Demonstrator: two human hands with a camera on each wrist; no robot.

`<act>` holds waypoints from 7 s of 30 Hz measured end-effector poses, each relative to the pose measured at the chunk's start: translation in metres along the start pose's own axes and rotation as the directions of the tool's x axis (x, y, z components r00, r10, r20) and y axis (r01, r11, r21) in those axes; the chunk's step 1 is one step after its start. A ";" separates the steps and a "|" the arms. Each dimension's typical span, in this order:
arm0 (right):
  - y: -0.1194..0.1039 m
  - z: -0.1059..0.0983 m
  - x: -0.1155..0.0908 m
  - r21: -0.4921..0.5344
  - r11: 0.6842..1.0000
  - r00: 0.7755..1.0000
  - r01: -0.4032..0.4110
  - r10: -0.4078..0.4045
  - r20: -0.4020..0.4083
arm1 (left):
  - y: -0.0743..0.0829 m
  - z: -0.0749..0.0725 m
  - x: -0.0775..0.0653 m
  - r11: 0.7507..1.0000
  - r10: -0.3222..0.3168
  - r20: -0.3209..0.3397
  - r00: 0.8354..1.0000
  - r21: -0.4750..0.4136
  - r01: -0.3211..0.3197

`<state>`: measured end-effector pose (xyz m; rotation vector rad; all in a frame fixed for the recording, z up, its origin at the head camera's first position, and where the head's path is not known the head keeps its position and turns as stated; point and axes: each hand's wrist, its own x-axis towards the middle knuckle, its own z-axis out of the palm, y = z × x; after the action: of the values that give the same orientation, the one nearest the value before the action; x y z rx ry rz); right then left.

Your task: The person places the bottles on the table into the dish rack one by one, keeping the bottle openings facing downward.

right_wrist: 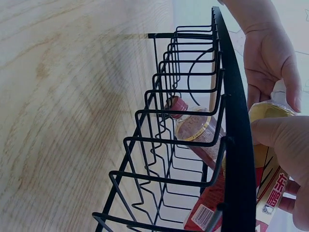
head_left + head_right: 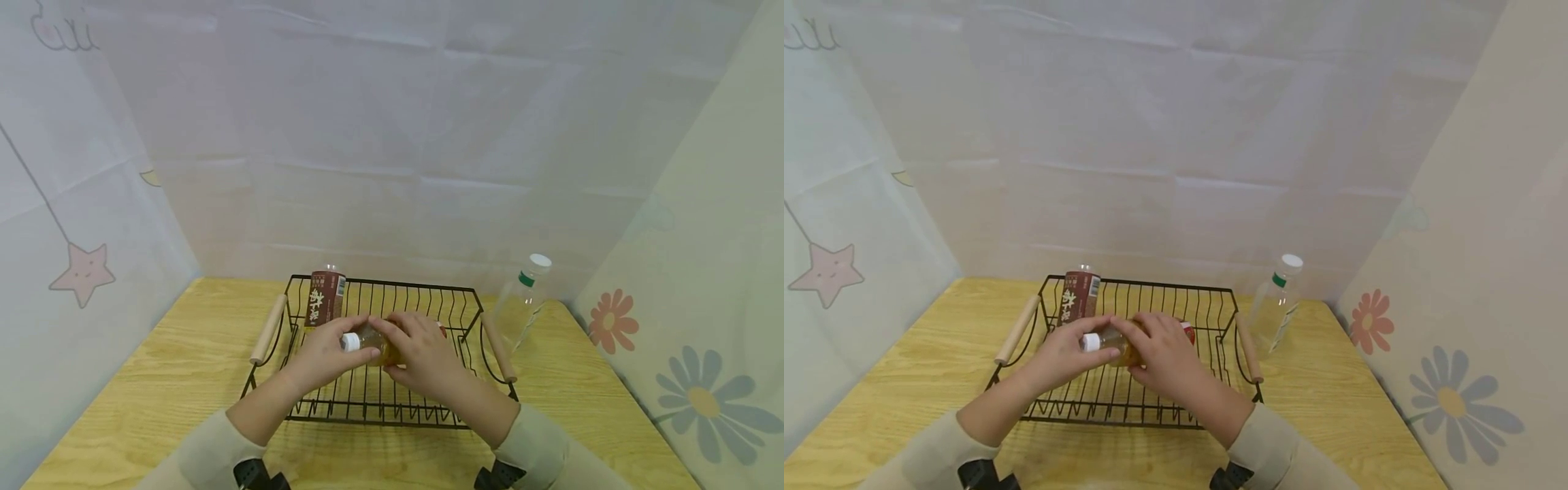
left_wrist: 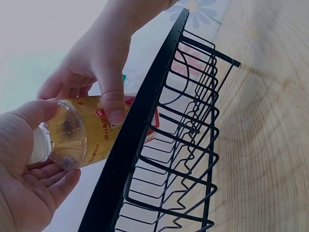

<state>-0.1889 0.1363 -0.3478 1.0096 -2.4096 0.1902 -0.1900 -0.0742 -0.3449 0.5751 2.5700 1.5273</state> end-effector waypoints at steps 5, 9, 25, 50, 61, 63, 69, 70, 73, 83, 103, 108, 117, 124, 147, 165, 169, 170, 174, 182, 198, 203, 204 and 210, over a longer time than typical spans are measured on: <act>0.002 -0.001 0.002 -0.022 1.000 1.000 0.010 -0.010 -0.016 | -0.003 0.001 -0.001 0.999 -0.009 -0.026 1.000 -0.037 0.008; 0.005 -0.004 0.003 -0.002 1.000 0.998 -0.023 0.023 -0.050 | -0.005 0.000 -0.001 0.997 -0.022 -0.082 0.996 -0.076 0.016; 0.020 -0.009 -0.001 0.597 0.606 0.783 -0.526 0.619 0.061 | -0.013 -0.007 -0.013 0.980 -0.044 -0.229 0.972 -0.199 -0.003; 0.014 -0.019 0.013 0.901 0.200 0.701 -0.384 0.699 0.144 | -0.009 0.015 -0.026 0.956 0.045 -0.090 0.995 -0.286 -0.069; 0.006 -0.022 0.019 0.937 0.154 0.705 -0.315 0.698 0.122 | -0.009 0.020 -0.026 0.954 0.028 -0.100 0.995 -0.296 -0.056; 0.006 -0.022 0.020 0.937 0.152 0.706 -0.315 0.697 0.125 | -0.009 0.021 -0.025 0.953 0.029 -0.103 0.994 -0.299 -0.059; 0.004 -0.021 0.024 0.942 0.116 0.703 -0.314 0.696 0.149 | -0.011 0.021 -0.025 0.952 0.033 -0.111 0.993 -0.301 -0.065; 0.004 -0.021 0.024 0.945 0.106 0.702 -0.310 0.696 0.153 | -0.011 0.022 -0.025 0.950 0.034 -0.111 0.993 -0.304 -0.066; 0.003 -0.020 0.026 0.946 0.088 0.697 -0.311 0.698 0.164 | -0.012 0.023 -0.024 0.948 0.023 -0.115 0.993 -0.314 -0.059; 0.004 -0.021 0.028 0.928 0.147 0.744 -0.342 0.645 0.172 | -0.013 0.025 -0.023 0.958 0.015 -0.099 0.995 -0.284 -0.042; 0.035 0.007 0.058 0.783 0.324 0.739 -0.530 0.630 0.239 | -0.048 -0.038 -0.063 0.968 0.037 -0.180 0.983 0.252 0.010; 0.039 0.016 0.070 0.763 0.331 0.716 -0.555 0.658 0.235 | -0.061 -0.051 -0.075 0.954 0.019 -0.227 0.974 0.294 0.050; 0.043 0.038 0.084 0.753 0.334 0.722 -0.567 0.641 0.260 | -0.075 -0.047 -0.085 0.971 -0.077 -0.238 0.968 0.202 0.127; 0.043 0.051 0.089 0.725 0.331 0.704 -0.604 0.648 0.291 | -0.075 -0.046 -0.086 0.969 -0.106 -0.236 0.966 0.193 0.154; 0.048 0.068 0.092 0.640 0.331 0.654 -0.694 0.661 0.368 | -0.074 -0.047 -0.087 0.960 -0.138 -0.226 0.964 0.207 0.186; 0.051 0.078 0.103 0.589 0.375 0.666 -0.716 0.619 0.415 | -0.076 -0.048 -0.086 0.966 -0.115 -0.229 0.967 0.201 0.163; 0.052 0.080 0.104 0.577 0.383 0.666 -0.721 0.613 0.425 | -0.076 -0.047 -0.086 0.967 -0.110 -0.229 0.967 0.200 0.158; 0.052 0.080 0.104 0.577 0.384 0.667 -0.721 0.612 0.425 | -0.076 -0.047 -0.086 0.967 -0.109 -0.230 0.967 0.201 0.157; 0.053 0.080 0.105 0.564 0.389 0.660 -0.728 0.618 0.427 | -0.076 -0.047 -0.086 0.967 -0.106 -0.230 0.967 0.203 0.154; 0.053 0.079 0.104 0.555 0.368 0.639 -0.746 0.629 0.442 | -0.076 -0.047 -0.086 0.968 -0.110 -0.228 0.968 0.196 0.156; 0.064 0.074 0.098 0.547 0.394 0.651 -0.739 0.627 0.428 | -0.076 -0.047 -0.086 0.968 -0.131 -0.222 0.966 0.183 0.173; 0.068 0.059 0.091 0.507 0.465 0.677 -0.726 0.612 0.409 | -0.077 -0.047 -0.086 0.965 -0.147 -0.215 0.966 0.185 0.188; 0.070 0.056 0.090 0.498 0.483 0.685 -0.720 0.608 0.401 | -0.077 -0.047 -0.086 0.965 -0.148 -0.214 0.966 0.184 0.189; 0.084 0.032 0.077 0.469 0.512 0.689 -0.720 0.608 0.394 | -0.076 -0.046 -0.086 0.962 -0.164 -0.216 0.963 0.183 0.205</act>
<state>-0.3064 0.1378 -0.3303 0.2119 -2.8664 1.2644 -0.1436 -0.1759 -0.3967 0.1958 2.8574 1.3326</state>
